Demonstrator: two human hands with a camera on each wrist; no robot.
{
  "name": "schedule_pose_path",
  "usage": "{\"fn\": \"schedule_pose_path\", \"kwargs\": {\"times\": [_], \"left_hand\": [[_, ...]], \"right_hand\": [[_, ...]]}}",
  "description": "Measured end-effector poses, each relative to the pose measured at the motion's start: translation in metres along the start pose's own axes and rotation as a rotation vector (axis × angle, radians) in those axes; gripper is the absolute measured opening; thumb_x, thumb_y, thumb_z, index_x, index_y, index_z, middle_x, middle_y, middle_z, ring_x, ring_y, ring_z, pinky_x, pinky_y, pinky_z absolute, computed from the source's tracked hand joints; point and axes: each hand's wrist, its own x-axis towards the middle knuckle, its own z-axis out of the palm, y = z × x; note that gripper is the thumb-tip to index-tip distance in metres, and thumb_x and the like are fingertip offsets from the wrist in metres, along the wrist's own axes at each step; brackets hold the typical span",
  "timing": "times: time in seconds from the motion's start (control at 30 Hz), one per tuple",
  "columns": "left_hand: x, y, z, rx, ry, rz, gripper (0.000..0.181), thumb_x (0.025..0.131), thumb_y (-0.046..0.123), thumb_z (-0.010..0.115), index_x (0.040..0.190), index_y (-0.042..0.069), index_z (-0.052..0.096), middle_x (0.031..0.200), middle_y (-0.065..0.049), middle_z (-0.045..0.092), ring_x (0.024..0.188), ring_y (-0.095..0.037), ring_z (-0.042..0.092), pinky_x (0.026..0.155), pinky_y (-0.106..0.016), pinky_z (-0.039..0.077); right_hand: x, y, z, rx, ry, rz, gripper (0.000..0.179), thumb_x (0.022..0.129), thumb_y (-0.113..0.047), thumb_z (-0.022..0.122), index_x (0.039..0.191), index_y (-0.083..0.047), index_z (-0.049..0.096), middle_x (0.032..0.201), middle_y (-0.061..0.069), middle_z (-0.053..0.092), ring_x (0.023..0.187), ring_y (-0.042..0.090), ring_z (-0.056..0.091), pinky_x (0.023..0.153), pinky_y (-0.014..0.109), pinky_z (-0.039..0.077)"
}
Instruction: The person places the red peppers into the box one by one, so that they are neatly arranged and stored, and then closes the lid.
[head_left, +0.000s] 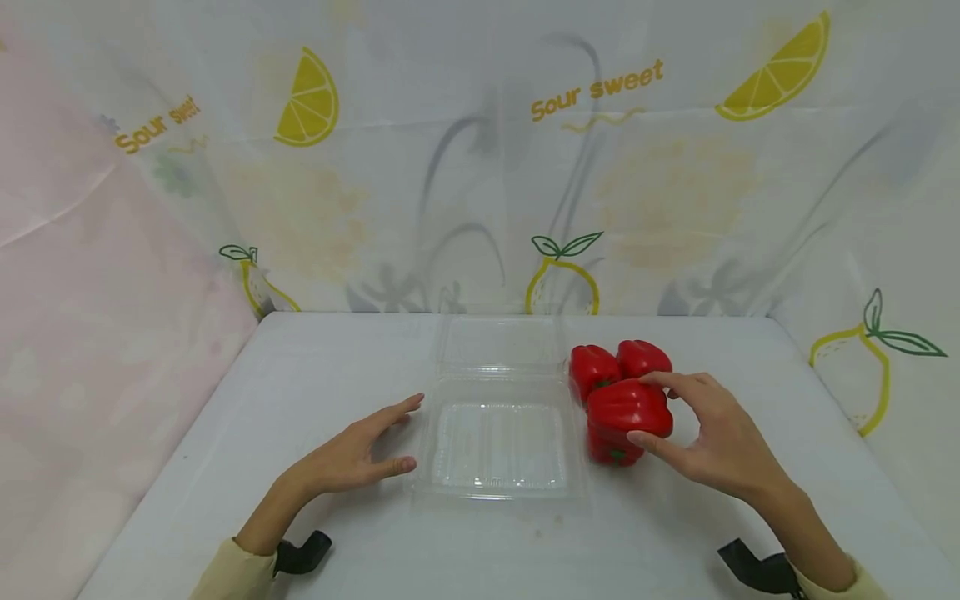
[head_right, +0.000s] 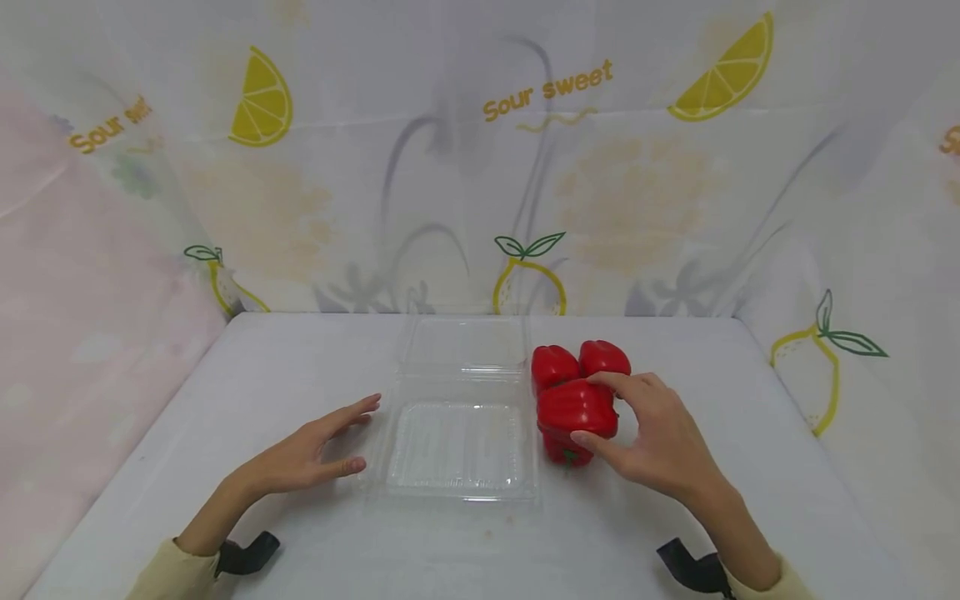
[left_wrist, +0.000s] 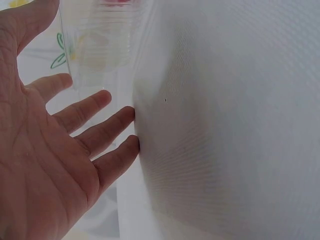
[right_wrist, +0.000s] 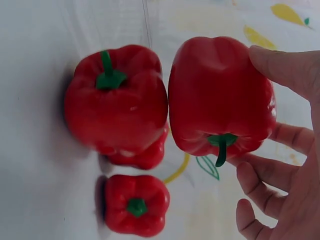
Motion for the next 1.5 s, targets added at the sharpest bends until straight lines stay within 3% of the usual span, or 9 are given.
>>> {"fn": "schedule_pose_path", "kwargs": {"times": [0.2,0.5,0.77,1.5], "left_hand": [[0.001,0.002,0.0,-0.008,-0.002,-0.005,0.083,0.089,0.046,0.07,0.157,0.023,0.028,0.155,0.005,0.035,0.134,-0.023,0.046,0.105,-0.059,0.036],[0.0,0.002,0.0,-0.018,0.001,0.003,0.084,0.089,0.045,0.07,0.157,0.023,0.026,0.156,0.004,0.035,0.135,-0.023,0.045,0.105,-0.059,0.036],[-0.001,0.0,0.001,-0.016,0.009,0.0,0.083,0.089,0.045,0.07,0.157,0.023,0.027,0.155,0.003,0.037,0.134,-0.023,0.045,0.104,-0.06,0.036],[0.0,0.0,0.001,-0.016,0.007,-0.003,0.084,0.089,0.046,0.07,0.157,0.023,0.027,0.156,0.005,0.036,0.134,-0.023,0.045,0.105,-0.06,0.036]], "right_hand": [[0.004,-0.011,0.008,0.035,-0.006,-0.017,0.068,0.063,-0.033,0.093,0.123,-0.018,0.064,0.112,-0.003,0.064,0.098,0.014,0.053,0.068,0.042,0.056],[0.012,-0.026,0.022,0.082,-0.02,-0.033,0.069,0.064,-0.035,0.092,0.124,-0.018,0.062,0.117,0.0,0.064,0.107,0.021,0.055,0.074,0.048,0.056],[0.016,-0.039,0.036,0.103,-0.03,-0.027,0.069,0.064,-0.039,0.091,0.124,-0.021,0.062,0.113,-0.001,0.064,0.103,0.019,0.055,0.071,0.041,0.058],[0.029,-0.071,0.068,0.135,-0.052,-0.123,0.069,0.065,-0.047,0.087,0.125,-0.021,0.063,0.113,-0.013,0.065,0.097,0.007,0.053,0.073,0.031,0.054]]}}
